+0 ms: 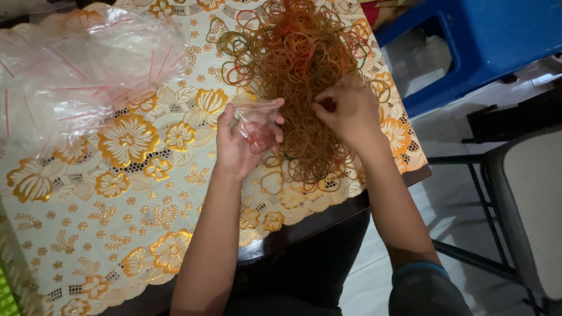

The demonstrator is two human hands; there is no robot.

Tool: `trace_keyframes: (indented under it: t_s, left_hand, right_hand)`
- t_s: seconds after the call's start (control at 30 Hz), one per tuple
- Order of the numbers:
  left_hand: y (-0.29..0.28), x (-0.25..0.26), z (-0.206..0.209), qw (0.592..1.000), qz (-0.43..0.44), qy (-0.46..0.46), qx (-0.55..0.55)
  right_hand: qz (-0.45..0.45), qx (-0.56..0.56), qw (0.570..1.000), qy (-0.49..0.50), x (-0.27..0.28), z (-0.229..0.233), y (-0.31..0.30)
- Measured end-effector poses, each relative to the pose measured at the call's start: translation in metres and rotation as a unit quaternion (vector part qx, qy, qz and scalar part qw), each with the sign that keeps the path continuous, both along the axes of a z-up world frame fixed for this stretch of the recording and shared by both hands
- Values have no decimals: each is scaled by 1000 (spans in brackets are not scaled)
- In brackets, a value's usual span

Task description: The person is taking small rubber bands from a large pile and placing them into small, clear plastic bags, then placing the filled bags into a green plastic basket.

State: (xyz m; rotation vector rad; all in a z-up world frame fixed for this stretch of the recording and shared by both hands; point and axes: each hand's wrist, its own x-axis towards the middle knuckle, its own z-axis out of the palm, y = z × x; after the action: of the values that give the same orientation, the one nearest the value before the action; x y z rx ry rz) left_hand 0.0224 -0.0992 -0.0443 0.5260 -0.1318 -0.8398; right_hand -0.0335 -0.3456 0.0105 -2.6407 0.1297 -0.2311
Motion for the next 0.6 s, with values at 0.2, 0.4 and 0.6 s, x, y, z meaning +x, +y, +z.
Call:
trace_keyframes:
  t_s: [0.2, 0.4, 0.6]
  left_hand:
    - [1, -2, 10, 1000, 8, 2, -3]
    - [3, 1, 0, 1000, -8, 0, -3]
    - [2, 3, -5, 1000, -10, 1, -12]
  right_hand:
    - [-5, 14, 1000, -15, 0, -3, 2]
    - [-10, 66, 998, -9, -7, 20, 1]
    - [20, 163, 984, 61, -20, 47, 15]
